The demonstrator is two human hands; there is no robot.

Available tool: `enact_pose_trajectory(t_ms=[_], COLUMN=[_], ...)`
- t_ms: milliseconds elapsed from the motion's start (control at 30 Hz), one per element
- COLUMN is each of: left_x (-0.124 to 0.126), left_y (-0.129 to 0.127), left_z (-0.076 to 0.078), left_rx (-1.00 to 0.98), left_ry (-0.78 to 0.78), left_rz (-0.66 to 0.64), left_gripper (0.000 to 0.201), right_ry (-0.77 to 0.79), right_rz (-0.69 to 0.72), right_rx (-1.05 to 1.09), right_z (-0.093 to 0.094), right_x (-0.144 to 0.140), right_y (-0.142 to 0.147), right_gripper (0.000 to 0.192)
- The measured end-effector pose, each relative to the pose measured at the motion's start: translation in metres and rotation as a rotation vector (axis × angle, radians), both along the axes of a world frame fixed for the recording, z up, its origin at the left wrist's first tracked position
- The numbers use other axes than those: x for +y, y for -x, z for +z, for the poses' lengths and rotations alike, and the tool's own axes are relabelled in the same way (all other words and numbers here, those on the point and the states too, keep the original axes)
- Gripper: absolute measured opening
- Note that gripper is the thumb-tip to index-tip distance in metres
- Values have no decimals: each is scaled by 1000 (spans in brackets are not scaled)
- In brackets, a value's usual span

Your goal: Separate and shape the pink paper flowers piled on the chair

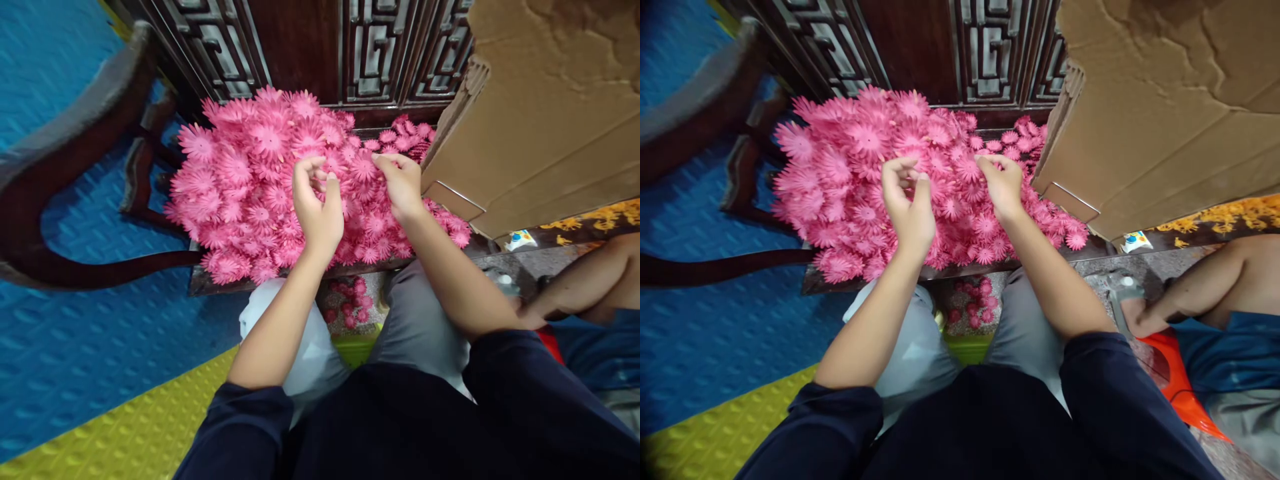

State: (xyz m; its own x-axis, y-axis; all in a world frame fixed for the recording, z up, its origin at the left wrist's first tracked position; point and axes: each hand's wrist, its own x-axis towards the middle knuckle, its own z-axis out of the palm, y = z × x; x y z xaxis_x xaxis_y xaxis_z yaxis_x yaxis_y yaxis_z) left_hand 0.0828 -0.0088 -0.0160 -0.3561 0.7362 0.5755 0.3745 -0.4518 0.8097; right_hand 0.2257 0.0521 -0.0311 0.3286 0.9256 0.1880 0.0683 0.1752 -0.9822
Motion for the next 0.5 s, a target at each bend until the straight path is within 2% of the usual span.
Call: enact_pose_trajectory(t_ms=[133, 267, 367, 500], left_x=[-1, -6, -10, -12], left_y=[-2, -7, -13, -15], left_z=[-2, 4, 8, 7], left_rx=[64, 165, 269, 299], left_ry=[60, 95, 111, 94], left_rz=[-59, -227, -305, -307], left_gripper=[24, 16, 21, 21], right_ry=[53, 15, -53, -74], right_rz=[-6, -74, 51, 252], right_rx=[-58, 8, -29, -54], right_z=[-5, -1, 9, 18], right_x=[7, 3, -10, -27], right_y=[-1, -4, 0, 10], right_gripper=[33, 38, 35, 37])
